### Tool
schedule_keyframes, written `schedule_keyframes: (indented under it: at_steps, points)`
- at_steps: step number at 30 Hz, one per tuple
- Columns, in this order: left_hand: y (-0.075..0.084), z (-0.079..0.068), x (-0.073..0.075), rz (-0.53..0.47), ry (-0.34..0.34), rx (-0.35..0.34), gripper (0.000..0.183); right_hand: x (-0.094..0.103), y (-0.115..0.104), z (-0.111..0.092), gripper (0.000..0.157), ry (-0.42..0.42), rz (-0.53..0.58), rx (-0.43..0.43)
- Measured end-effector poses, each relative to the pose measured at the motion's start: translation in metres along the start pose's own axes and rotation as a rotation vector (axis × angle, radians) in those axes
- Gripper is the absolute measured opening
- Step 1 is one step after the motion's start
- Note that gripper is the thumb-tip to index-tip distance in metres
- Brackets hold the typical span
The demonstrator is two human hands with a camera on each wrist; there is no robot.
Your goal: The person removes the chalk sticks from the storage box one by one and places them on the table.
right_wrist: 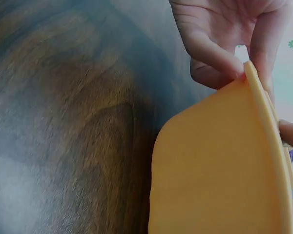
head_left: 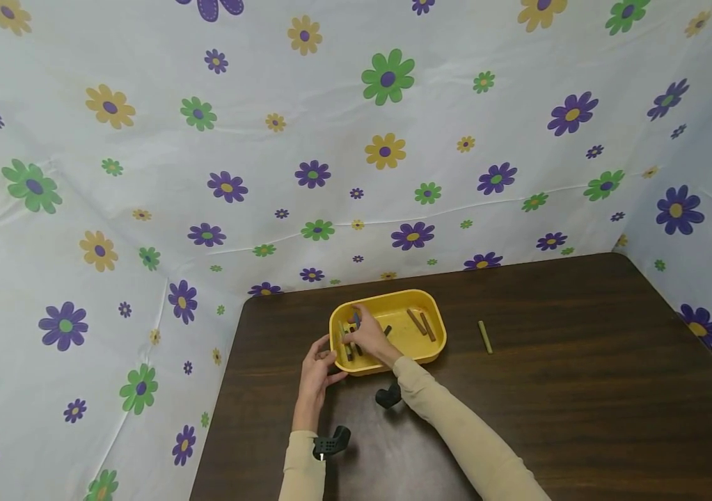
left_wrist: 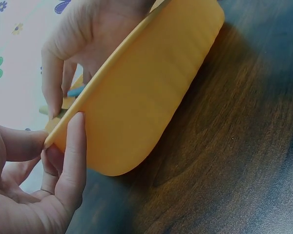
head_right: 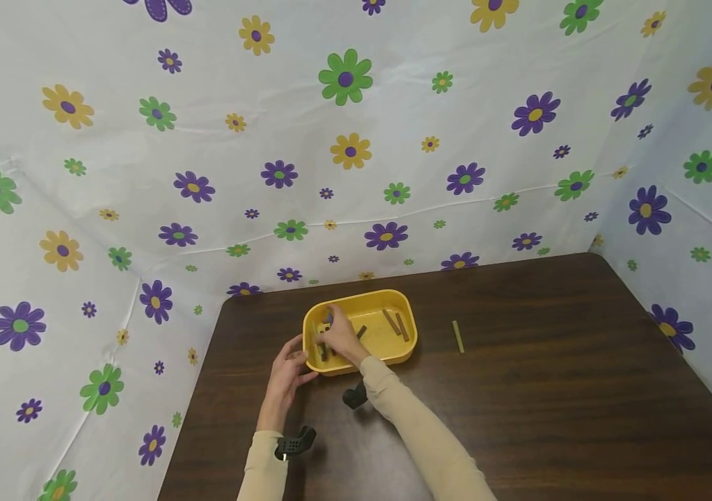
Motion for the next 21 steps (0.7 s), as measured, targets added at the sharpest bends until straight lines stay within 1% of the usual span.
schedule_keyframes:
  at_steps: [4, 9, 11, 14, 21]
  points:
    - [0.010, -0.007, -0.004, 0.007, -0.026, 0.001, 0.049, 0.005, -0.001, -0.001, 0.088, 0.033, -0.013, 0.041]
    - [0.022, -0.015, -0.009, 0.021, -0.036, 0.006, 0.049, 0.010, -0.001, -0.001, 0.091, 0.046, -0.073, 0.121]
    - [0.023, -0.016, -0.010, 0.024, -0.029, 0.005, 0.049, 0.011, -0.002, -0.002, 0.092, 0.049, -0.104, 0.149]
    - [0.023, -0.017, -0.011, 0.027, -0.023, 0.000, 0.048, 0.013, -0.004, -0.004, 0.092, 0.059, -0.120, 0.177]
    - [0.022, -0.018, -0.011, 0.032, -0.023, -0.002, 0.049, 0.015, -0.004, -0.007, 0.094, 0.086, -0.120, 0.198]
Point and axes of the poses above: each hand's wrist, its own z-axis towards the middle knuckle, its own x-axis out of the back of the hand, y = z × x, the point moved 3 cm from there along z, towards the middle knuckle, and after that the axes turned 8 degrees about -y, right-handed, at the moved point
